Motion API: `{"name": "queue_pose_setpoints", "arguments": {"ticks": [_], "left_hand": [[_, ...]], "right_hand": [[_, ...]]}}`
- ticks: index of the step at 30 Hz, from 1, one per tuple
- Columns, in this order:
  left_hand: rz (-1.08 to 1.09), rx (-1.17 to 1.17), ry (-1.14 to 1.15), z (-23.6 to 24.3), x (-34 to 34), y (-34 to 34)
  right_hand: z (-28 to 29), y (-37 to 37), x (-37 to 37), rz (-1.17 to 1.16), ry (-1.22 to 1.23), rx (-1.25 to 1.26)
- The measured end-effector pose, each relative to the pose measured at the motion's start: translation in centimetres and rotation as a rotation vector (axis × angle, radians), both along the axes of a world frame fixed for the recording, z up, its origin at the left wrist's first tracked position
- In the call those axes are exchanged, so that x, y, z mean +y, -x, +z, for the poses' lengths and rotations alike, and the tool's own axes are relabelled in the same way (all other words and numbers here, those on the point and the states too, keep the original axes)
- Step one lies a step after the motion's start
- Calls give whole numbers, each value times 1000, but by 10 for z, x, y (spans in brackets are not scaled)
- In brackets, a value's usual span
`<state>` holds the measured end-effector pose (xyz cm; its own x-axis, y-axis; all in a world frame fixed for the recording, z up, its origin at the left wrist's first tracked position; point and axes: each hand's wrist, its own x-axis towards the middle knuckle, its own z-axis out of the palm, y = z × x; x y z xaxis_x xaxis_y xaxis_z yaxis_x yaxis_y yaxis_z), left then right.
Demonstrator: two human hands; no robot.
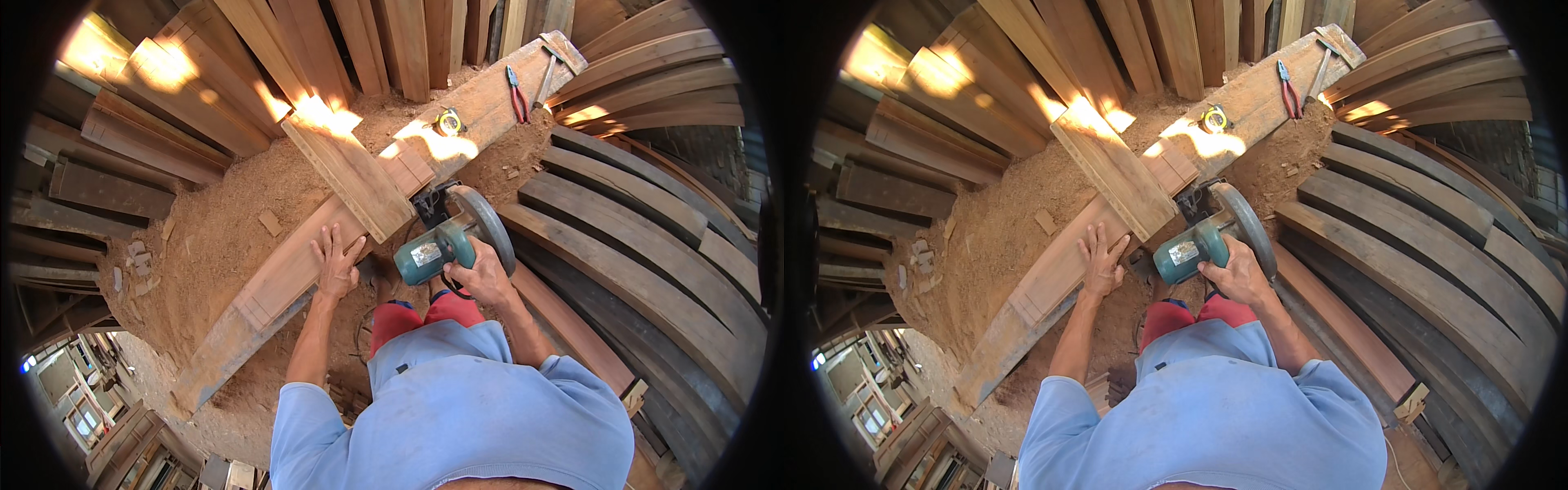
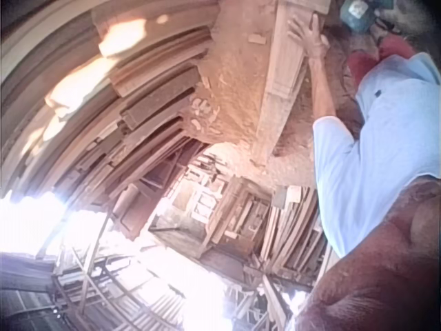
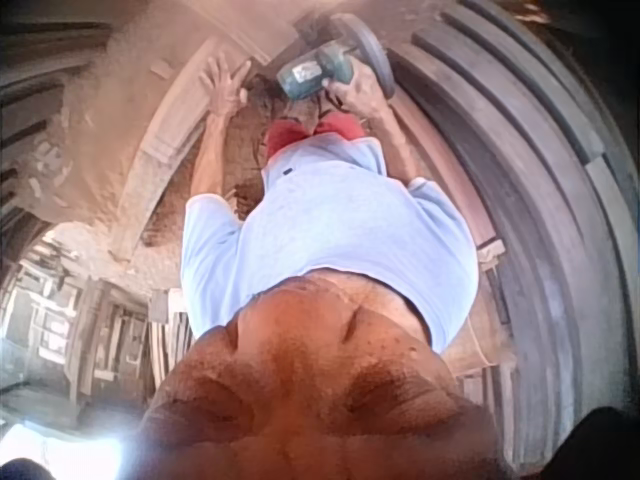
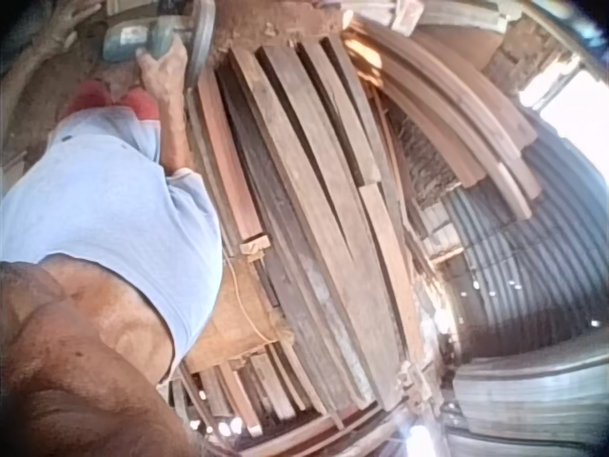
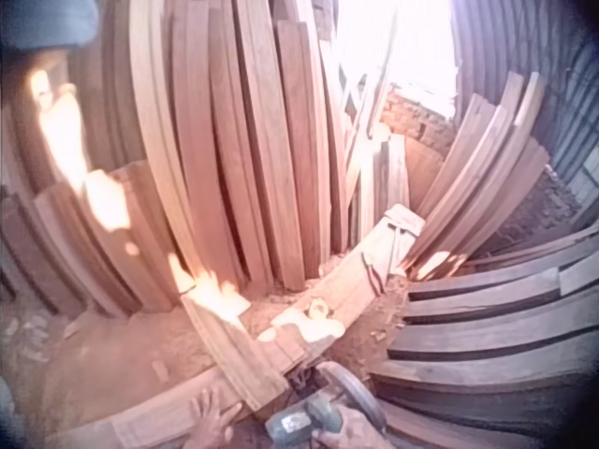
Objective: The person uses a circular saw to cut a wooden plank on a makeshift workbench. After cutting, they inspect the piece and place it with other planks. They then pick up another plank, position it, and cut it with the saw before stacking the finished pieces.
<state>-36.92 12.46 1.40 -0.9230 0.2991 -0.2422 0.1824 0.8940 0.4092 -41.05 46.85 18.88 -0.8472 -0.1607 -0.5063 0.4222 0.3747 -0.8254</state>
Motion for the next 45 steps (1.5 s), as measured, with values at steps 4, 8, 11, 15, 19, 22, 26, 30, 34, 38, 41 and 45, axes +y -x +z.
{"name": "queue_pose_setpoints", "arguments": {"ticks": [4,8,11,15,19,22,26,30,34,38,41,45], "left_hand": [[15,-9,45,6,1,5],[33,-32,74,9,2,4],[46,-25,77,10,5,6],[41,-36,96,12,7,9],[13,-64,133,8,1,8],[76,7,32,5,-6,5],[272,21,18,13,-14,4],[258,56,49,16,-12,6],[266,82,51,10,-13,3],[262,66,41,9,-13,4],[263,46,21,8,-13,4],[263,31,32,9,-13,4]], "right_hand": [[-5,0,-1,-18,31,-20],[5,-1,-2,-40,-22,0],[11,-1,-3,-21,-11,-3],[13,3,-13,27,1,21],[5,5,-25,77,-29,64],[4,6,-28,100,-61,63],[-2,5,-25,107,-76,59],[2,5,-24,70,-48,34],[16,4,-24,-47,52,-10],[18,2,-14,-79,47,-42],[21,2,-10,-78,22,-39],[15,0,-3,-70,-13,-11]]}}
